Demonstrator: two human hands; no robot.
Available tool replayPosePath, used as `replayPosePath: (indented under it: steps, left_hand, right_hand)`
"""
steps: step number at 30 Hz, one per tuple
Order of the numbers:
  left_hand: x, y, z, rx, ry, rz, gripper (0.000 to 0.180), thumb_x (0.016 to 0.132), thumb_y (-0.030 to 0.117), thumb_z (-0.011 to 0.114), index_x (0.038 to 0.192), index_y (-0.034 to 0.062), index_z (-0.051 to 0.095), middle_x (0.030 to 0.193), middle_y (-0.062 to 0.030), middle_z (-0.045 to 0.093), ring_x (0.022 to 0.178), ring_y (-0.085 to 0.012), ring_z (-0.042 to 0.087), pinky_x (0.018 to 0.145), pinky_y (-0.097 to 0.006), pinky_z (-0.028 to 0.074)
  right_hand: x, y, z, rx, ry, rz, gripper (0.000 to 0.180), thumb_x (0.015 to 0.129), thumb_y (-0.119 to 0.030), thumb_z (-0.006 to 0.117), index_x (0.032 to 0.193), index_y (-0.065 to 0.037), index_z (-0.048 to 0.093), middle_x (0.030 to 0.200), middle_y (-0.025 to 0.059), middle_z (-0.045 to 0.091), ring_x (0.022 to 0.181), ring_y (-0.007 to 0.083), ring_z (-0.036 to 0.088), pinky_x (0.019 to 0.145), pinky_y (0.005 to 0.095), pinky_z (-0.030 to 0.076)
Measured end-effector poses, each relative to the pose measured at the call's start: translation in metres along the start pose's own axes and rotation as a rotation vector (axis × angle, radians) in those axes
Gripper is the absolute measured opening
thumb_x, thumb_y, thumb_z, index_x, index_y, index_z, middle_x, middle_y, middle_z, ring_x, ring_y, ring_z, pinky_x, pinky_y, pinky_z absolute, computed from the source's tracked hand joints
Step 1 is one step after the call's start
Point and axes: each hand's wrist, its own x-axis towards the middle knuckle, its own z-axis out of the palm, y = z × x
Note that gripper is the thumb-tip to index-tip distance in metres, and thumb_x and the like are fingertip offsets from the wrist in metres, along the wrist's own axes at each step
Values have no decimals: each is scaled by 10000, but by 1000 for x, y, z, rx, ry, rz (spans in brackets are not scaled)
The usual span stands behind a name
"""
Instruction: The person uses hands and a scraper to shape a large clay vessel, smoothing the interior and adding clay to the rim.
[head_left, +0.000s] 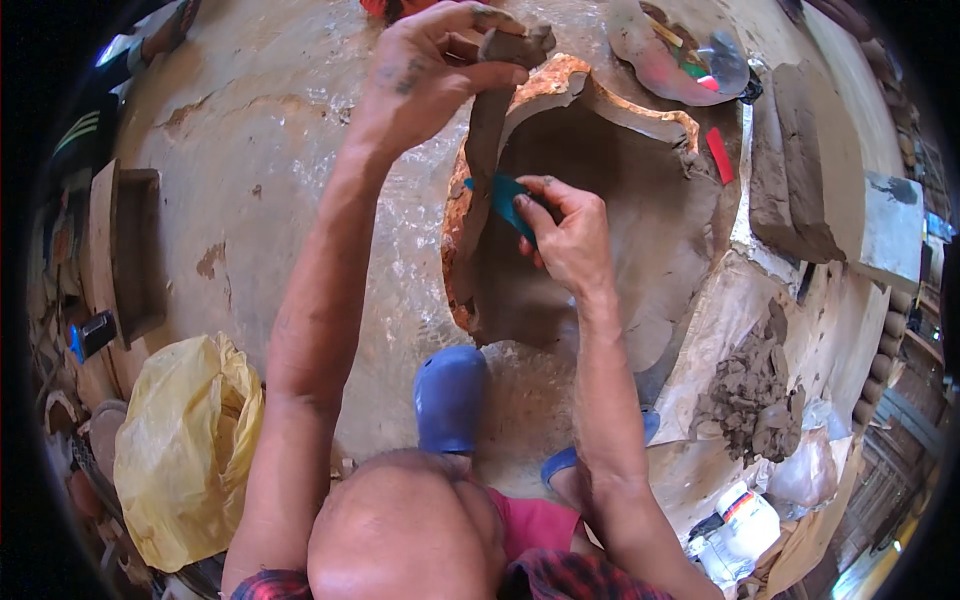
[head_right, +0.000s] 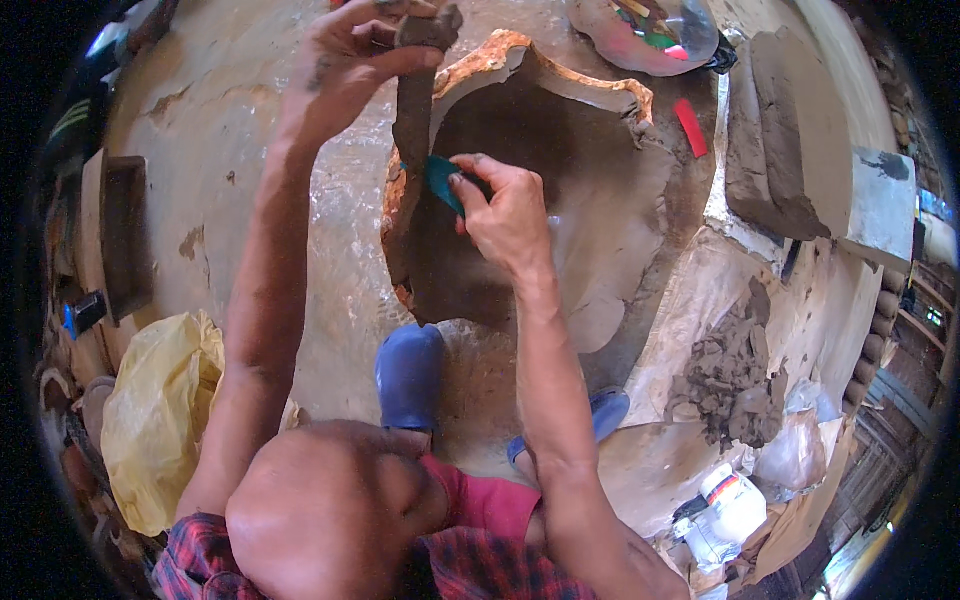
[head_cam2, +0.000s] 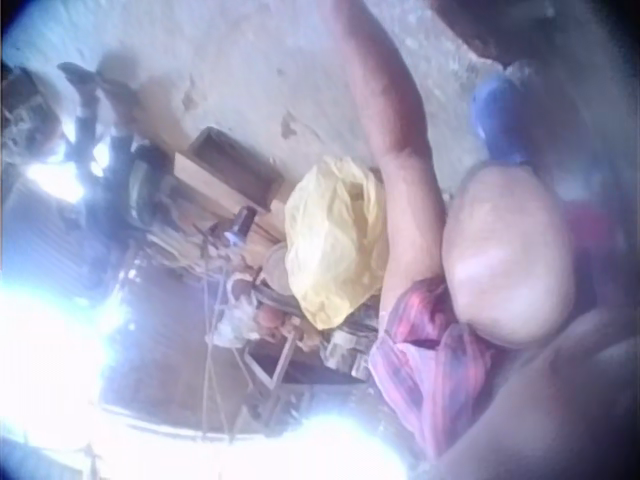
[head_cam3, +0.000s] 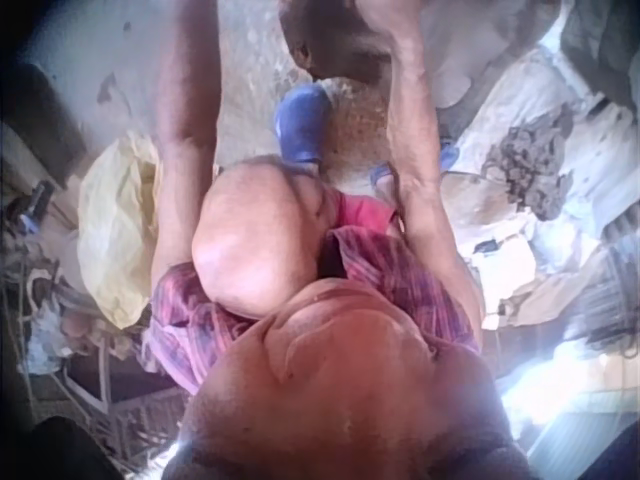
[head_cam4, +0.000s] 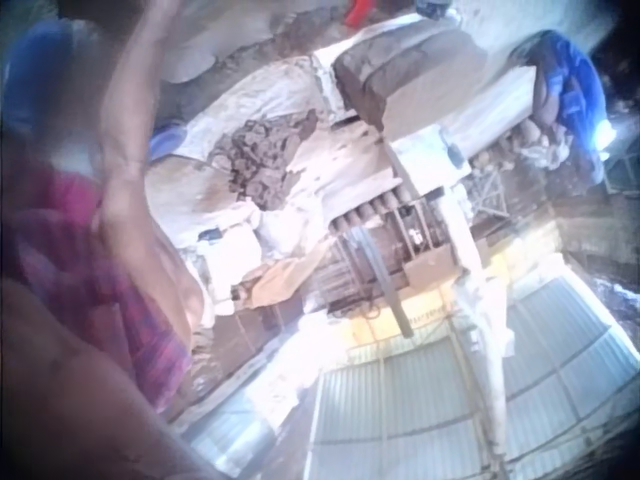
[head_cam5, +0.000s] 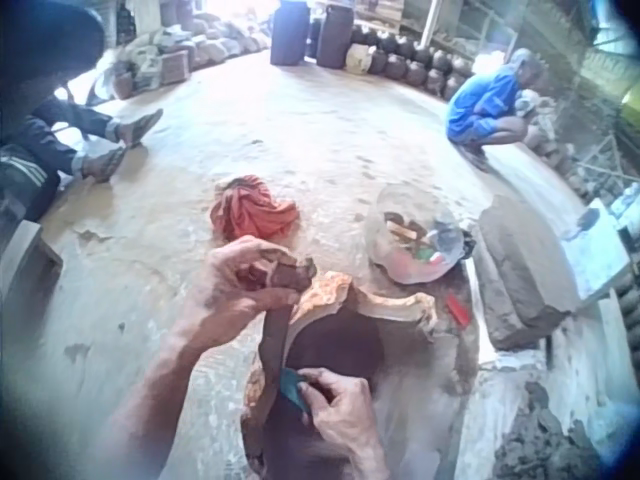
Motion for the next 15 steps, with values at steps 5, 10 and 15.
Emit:
replayPosePath:
  steps: [5, 10, 15]
  left_hand:
    - [-11, 4, -5, -187, 94, -82, 401, 854, -100, 826, 1204, 52, 703, 1079, -111, 794, 953, -161, 766, 814, -316, 644]
    - [-30, 27, -15, -314, 167, -122, 442, 841, -129, 820, 1231, 52, 718, 1099, -110, 791, 963, -171, 764, 832, -312, 652]
    - [-50, 44, -16, -269, 214, -91, 459, 820, -160, 814, 1229, 32, 734, 1112, -110, 787, 986, -170, 758, 858, -329, 655]
  right_hand:
    - [-37, 6, -14, -68, -167, 59, 189, 959, -84, 711, 1110, 5, 784, 725, 99, 737, 562, 132, 687, 530, 290, 512]
    - [-71, 12, -28, -144, -335, 33, 174, 965, -13, 694, 1114, 40, 767, 712, 50, 697, 555, 82, 636, 496, 269, 492]
    - [-106, 11, -62, -230, -460, 158, 179, 930, -44, 692, 1077, 17, 774, 755, 165, 729, 568, 207, 702, 576, 366, 551]
